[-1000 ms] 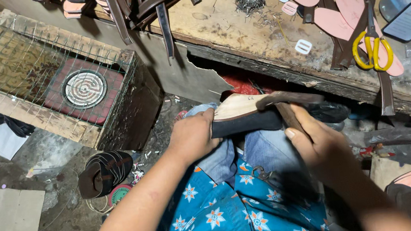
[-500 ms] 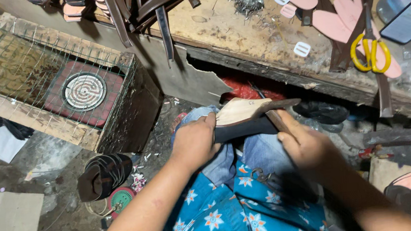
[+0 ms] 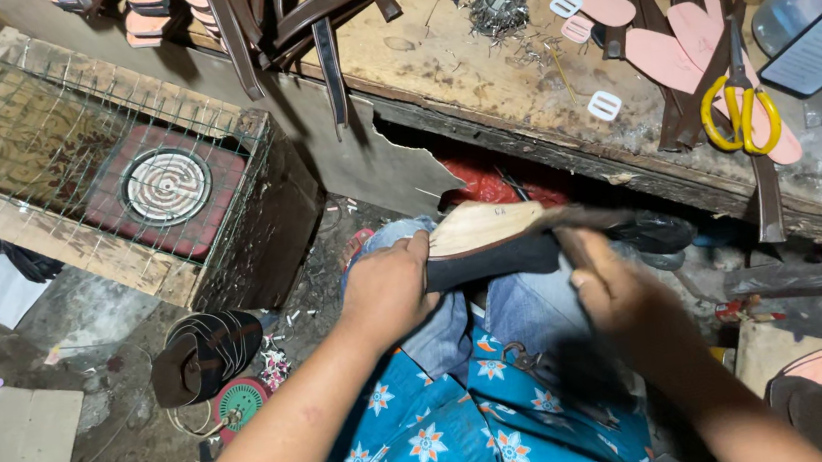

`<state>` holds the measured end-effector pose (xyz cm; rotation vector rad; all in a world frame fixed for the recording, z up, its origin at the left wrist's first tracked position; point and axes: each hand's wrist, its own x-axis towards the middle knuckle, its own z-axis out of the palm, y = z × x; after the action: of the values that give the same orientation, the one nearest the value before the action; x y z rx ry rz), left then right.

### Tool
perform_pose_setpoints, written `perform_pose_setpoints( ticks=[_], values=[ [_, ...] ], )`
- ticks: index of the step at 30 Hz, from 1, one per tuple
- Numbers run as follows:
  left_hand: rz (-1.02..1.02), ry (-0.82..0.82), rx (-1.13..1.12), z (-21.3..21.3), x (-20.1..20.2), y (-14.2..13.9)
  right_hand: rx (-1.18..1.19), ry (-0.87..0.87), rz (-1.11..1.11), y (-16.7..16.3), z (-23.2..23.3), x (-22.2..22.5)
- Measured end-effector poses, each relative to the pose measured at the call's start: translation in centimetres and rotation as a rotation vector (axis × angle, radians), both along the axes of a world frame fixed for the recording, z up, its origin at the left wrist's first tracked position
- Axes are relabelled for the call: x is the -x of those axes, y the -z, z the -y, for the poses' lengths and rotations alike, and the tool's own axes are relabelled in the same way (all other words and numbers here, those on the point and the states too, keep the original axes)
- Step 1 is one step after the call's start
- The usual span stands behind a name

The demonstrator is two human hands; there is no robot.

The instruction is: The person sits on the floor with a shoe across their lap and attaches a strap to its upper. They position the strap, hammer it in place with a hammer, use pliers to grip and secure it, and press the strap along the shoe edge, working the shoe over on their lap.

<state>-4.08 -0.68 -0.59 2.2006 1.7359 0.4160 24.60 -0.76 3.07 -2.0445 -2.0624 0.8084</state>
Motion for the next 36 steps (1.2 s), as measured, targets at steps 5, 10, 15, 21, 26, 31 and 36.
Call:
perform_pose_setpoints(
  ticks=[5, 10, 15, 21, 26, 31, 36],
  values=[
    [-0.015, 0.013, 0.011, 0.0, 0.2, -0.1, -0.054, -0.034, -0.163, 0.1, -0.2, 0.7],
    [-0.011, 0.015, -0.022, 0.0, 0.3, 0.2, 0.01, -0.102, -0.286, -0.5, 0.5, 2.6],
    [-0.013, 0.024, -0.033, 0.1, 0.2, 0.4, 0.043, -0.182, -0.235, -1.0, 1.1, 5.1],
    [-0.029, 0.012, -0.006, 0.4, 0.1, 0.2, -0.018, -0.39, -0.312, -2.2, -0.2, 7.0],
    [-0.019, -0.012, 0.044, 0.3, -0.1, 0.2, -0.115, -0.394, -0.316, -2.9, 0.2, 7.1],
    [-0.021, -0.013, 0.041, 0.1, 0.0, 0.5, -0.05, -0.331, -0.172, -1.5, 1.4, 5.9],
    [0.023, 0.007, -0.009, 0.6, 0.0, 0.9, -0.161, -0.282, -0.16, -0.5, -0.1, 2.5]
  ],
)
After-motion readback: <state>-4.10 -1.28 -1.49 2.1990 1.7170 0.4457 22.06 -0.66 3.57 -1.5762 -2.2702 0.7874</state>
